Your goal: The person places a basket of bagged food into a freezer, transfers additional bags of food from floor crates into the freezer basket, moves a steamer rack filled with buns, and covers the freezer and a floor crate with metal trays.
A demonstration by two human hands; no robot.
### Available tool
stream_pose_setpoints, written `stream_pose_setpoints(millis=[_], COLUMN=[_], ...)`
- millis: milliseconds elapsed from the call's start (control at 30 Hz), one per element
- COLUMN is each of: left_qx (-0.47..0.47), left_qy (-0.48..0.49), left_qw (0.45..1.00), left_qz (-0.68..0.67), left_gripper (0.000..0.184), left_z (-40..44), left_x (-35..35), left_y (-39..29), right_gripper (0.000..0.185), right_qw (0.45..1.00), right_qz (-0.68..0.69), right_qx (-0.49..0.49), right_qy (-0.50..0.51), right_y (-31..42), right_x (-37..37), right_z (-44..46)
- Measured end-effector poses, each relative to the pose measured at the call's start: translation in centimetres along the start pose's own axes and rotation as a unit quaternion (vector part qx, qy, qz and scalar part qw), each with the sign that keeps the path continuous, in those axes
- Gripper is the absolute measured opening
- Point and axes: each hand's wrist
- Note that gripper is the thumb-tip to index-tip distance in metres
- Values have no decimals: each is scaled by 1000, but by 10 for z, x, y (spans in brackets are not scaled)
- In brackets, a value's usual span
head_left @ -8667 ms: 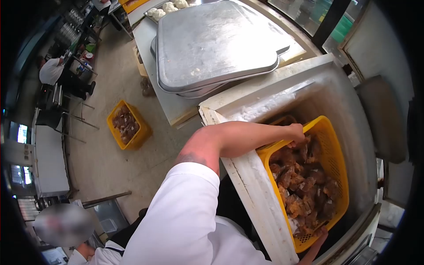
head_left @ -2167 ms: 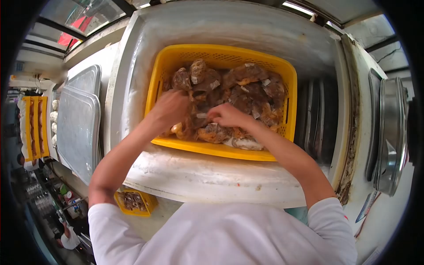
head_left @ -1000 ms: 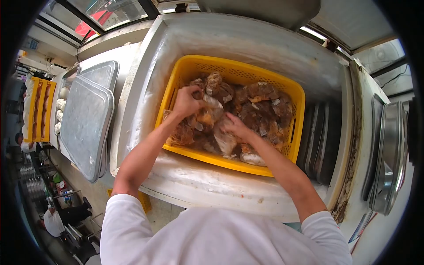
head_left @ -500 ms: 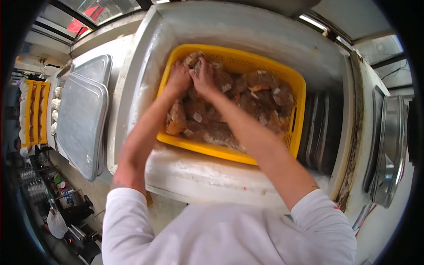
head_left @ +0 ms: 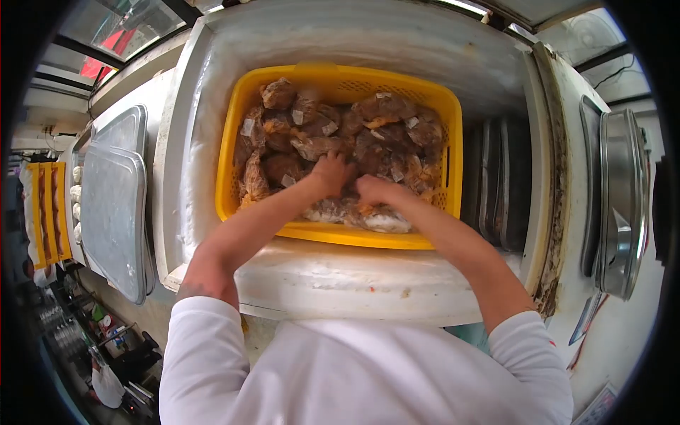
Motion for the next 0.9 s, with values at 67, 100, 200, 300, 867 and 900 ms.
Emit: stream_pose_setpoints(millis=[67, 100, 200, 300, 867, 900], left_qx=[18, 13, 18, -3, -278, -324], left_qy=[-46, -68, 92, 99, -67, -67], left_qw=[997, 994, 995, 992, 957, 944], left_qz=[59, 79, -29, -80, 40, 0], left_gripper=[59, 63, 63, 60, 76, 74], left_z=[-12, -20, 2, -2, -161, -157], left_x=[25, 27, 20, 29, -61, -89], left_y=[-10, -11, 10, 9, 85, 72], right_gripper=[38, 39, 33, 26, 76, 67], right_qw=[997, 997, 997, 995, 957, 951], right_qz=[-32, -37, -58, -57, 238, 260], right_qx=[-40, -39, -33, -38, -163, -154], right_qy=[61, 52, 45, 74, 11, -70], right_y=[4, 6, 8, -3, 3, 10], right_x=[17, 23, 31, 34, -4, -17], right_z=[10, 16, 27, 40, -14, -21])
Point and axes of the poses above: each hand's wrist, its own z-axis towards the middle knuckle, its own x-axis out of the palm, y = z × x, and after that the axes turned 12 degrees about -x, right-handed
